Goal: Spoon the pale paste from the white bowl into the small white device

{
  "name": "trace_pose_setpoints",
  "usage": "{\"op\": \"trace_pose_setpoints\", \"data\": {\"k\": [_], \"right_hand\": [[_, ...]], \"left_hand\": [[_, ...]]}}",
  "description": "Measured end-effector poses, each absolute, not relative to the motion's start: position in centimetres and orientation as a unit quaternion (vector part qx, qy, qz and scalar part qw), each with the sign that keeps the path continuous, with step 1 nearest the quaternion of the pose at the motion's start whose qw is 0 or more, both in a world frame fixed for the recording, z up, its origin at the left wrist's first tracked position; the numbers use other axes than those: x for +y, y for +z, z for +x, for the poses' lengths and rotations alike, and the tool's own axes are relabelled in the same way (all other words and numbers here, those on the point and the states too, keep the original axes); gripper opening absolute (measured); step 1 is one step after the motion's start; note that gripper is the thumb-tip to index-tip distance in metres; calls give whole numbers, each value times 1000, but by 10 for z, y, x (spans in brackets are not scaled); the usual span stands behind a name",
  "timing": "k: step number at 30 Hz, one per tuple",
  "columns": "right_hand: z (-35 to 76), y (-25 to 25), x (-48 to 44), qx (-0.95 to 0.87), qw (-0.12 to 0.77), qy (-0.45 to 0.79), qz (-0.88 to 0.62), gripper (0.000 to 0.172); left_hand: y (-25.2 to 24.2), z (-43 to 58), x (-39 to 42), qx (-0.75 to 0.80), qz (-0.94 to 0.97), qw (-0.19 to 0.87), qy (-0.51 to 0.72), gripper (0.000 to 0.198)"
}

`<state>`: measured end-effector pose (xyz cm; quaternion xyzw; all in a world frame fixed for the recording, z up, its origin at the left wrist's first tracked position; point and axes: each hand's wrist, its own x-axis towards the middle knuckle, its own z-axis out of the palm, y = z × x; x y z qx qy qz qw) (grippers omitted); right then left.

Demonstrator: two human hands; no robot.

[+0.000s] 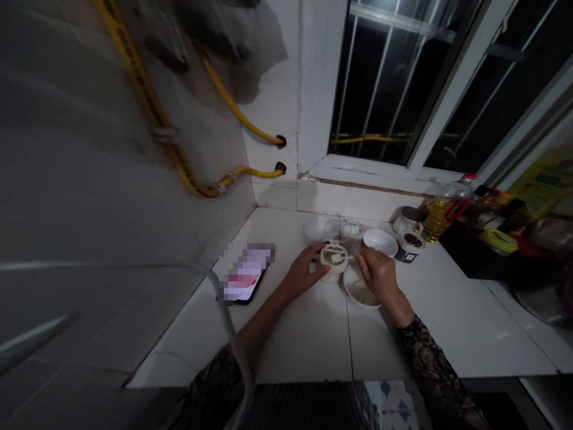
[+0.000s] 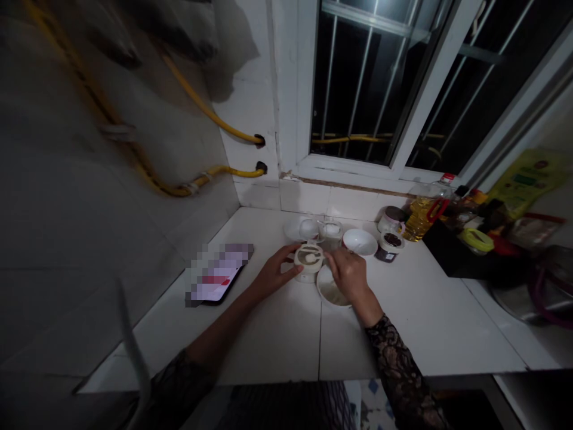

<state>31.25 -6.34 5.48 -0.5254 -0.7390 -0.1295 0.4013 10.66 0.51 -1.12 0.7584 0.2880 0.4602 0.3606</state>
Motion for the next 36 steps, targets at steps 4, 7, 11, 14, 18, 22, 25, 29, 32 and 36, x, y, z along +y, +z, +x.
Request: {"op": "trace_pose_setpoints", "data": {"k": [4,7,11,14,18,22,25,29,32,36], "right_hand": [[314,58,-67,-772,343,-186,-502,46],[330,67,-71,-725,368,-131,-568,49],[358,78,-76,-703,305,-27,-642,51],[369,78,-77,-717,240,29,-654,47],[362,71,-77,-740,214,148,-620,46],[353,66,-77,-736,240,229,-590,49],[358,63,-75,-708,265,269,-596,53],[368,63,-73,-675,294,312,-600,56],[371,64,-72,-663,315,307,-606,57],[373,64,-70,-638,333,314,-620,56]], "left_hand": [[-11,107,5,288,759,358,462,50],[-12,106,5,290,760,355,461,49],[-12,106,5,295,760,352,460,49],[-11,106,5,293,761,355,457,49],[-11,105,4,295,760,355,457,49],[-9,105,3,298,762,356,452,49],[-8,105,3,296,761,357,453,49],[-8,105,3,294,760,354,458,48],[-9,105,4,295,761,353,458,49],[-10,106,4,294,760,353,459,49]]}}
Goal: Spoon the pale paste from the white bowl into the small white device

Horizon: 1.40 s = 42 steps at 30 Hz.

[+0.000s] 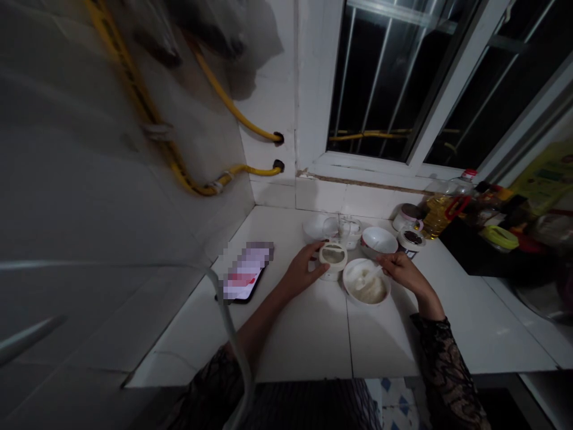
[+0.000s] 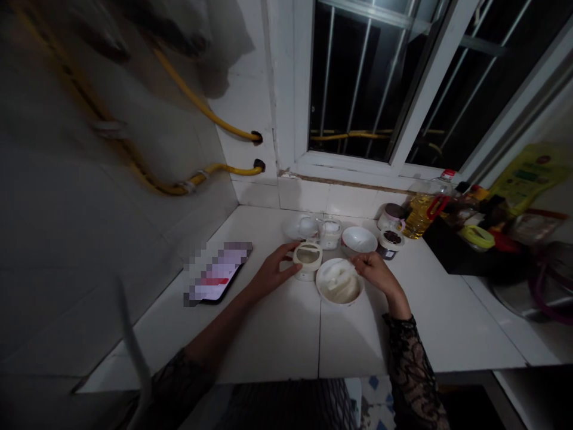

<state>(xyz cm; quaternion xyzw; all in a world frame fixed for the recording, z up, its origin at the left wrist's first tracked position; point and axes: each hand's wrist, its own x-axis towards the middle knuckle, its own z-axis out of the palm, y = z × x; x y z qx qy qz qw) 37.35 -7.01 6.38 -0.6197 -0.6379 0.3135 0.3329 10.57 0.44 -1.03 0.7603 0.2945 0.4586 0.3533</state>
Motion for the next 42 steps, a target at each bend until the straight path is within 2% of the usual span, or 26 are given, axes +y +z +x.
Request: {"op": "trace_pose_setpoints", "data": {"k": [10,21,24,28,31,33,35,40,42], "right_hand": [[378,63,-66,-551,355,370,-658,51],[367,60,-59,-494,440,395,-637,48],[353,61,-57,-498,472,338,-644,52],[326,59,-61,-570,485,153,-645,54],[310,56,-65,-680,403,7,-612,50],[306,55,-67,-735,341,-46,-584,47],[309,57,-69,-753,325,-76,-567,45],[342,65,-73,-692,372,-72,-614,50],[357,67,-73,-693,333,-45,-638,52]], "left_hand": [[-11,106,4,299,762,351,456,49],[-12,107,5,291,759,355,462,49],[-12,106,6,294,760,351,461,49],[-11,106,6,293,761,353,459,49],[-10,107,5,289,760,354,462,49],[-11,107,5,286,761,352,464,49],[-11,107,5,285,763,351,462,49],[-12,106,5,292,759,355,460,49],[-12,106,5,293,760,354,460,48]]}}
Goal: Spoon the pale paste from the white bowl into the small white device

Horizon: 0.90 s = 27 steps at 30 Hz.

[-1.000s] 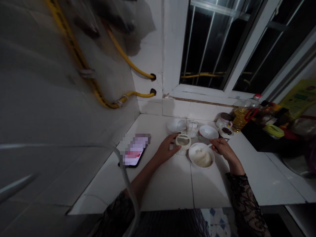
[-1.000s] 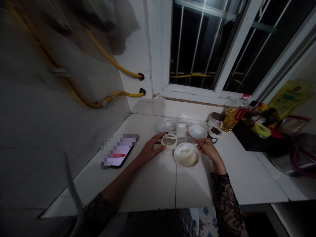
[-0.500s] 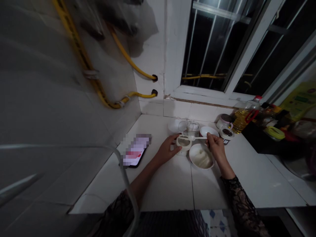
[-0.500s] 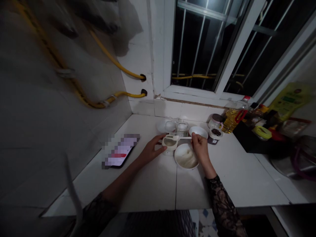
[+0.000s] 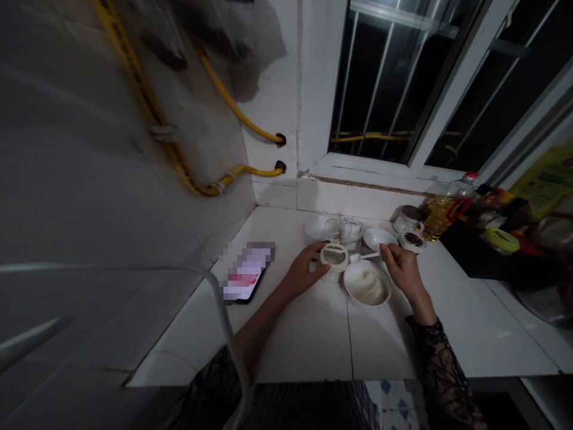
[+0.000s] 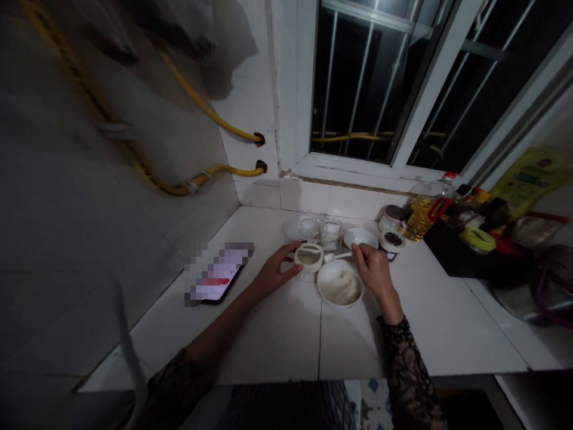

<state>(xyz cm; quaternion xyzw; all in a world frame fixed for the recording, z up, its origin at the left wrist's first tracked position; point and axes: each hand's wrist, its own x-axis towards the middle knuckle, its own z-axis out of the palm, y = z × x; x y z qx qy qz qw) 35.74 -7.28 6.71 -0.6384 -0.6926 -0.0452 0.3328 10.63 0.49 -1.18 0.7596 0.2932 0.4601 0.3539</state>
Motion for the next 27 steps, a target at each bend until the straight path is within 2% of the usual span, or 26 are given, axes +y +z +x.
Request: {"op": "trace_pose_setpoints", "data": {"k": [5,8,15,23,27], "right_hand": [[372,65,-72,-709,150,-66,-685,43],[363,64,-73,-745,111,-20,-658,42],[353,58,-74,-768,196,134,-594,46],[370,61,-72,-675,307,229,-631,55],[374,61,-69,-626,334,277,-647,56]], "left_hand": [[-12,106,5,290,759,356,462,49],[-12,106,5,291,760,354,461,49],[-12,105,5,290,762,353,458,49],[-11,105,5,293,761,350,461,48],[-11,105,4,295,762,350,457,48]]}}
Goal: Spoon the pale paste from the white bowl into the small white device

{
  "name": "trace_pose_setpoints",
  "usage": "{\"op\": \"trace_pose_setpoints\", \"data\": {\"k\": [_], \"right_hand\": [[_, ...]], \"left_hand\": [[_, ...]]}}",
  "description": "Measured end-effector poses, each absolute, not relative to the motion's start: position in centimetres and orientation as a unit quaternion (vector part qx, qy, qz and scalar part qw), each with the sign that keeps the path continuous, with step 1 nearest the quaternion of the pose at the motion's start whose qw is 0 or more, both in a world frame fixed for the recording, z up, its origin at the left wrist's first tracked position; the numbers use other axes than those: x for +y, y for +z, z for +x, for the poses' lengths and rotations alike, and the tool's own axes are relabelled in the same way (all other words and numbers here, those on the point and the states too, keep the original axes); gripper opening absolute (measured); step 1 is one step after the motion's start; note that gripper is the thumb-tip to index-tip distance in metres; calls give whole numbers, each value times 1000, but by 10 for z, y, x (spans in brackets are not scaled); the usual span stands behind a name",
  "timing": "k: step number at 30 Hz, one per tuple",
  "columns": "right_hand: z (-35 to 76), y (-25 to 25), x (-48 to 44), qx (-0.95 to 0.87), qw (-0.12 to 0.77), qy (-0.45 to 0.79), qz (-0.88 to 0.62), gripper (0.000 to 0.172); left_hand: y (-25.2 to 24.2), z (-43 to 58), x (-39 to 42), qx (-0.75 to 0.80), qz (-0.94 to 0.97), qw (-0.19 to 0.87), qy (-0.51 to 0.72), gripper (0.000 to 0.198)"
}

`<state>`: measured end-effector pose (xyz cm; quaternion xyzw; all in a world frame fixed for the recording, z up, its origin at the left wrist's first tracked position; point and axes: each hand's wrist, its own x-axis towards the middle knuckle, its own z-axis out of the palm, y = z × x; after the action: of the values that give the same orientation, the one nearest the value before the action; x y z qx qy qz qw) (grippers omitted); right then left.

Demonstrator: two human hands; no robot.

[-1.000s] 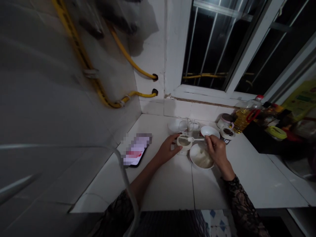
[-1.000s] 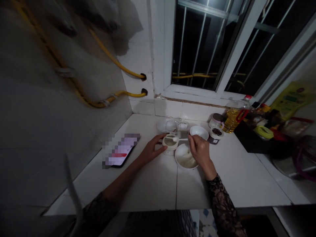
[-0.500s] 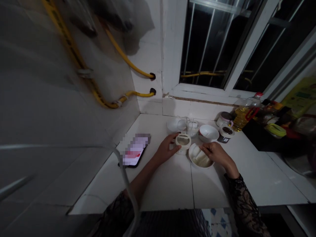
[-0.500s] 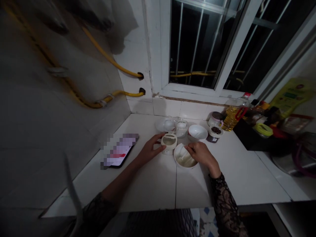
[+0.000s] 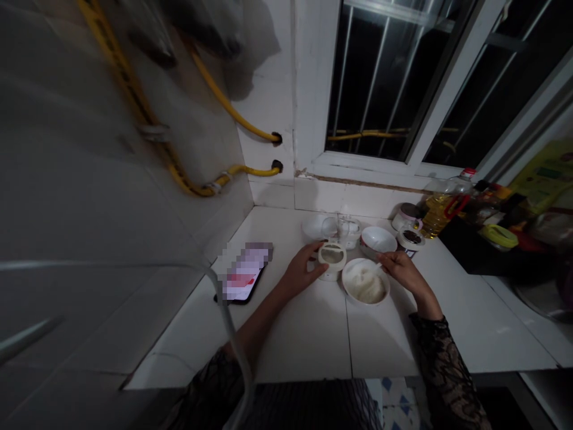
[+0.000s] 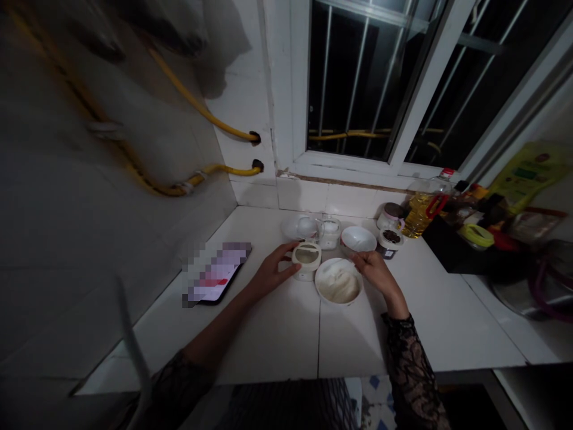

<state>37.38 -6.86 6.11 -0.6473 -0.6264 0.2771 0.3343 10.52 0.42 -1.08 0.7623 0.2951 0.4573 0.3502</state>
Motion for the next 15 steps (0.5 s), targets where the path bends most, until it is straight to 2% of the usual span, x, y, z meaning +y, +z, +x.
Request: {"op": "trace_pose_setpoints", "data": {"k": [15], "right_hand": [[375,63,-63,-518,378,388,-662,49]], "left_hand": [[-9,105,4,295,760,360,454,49]]}}
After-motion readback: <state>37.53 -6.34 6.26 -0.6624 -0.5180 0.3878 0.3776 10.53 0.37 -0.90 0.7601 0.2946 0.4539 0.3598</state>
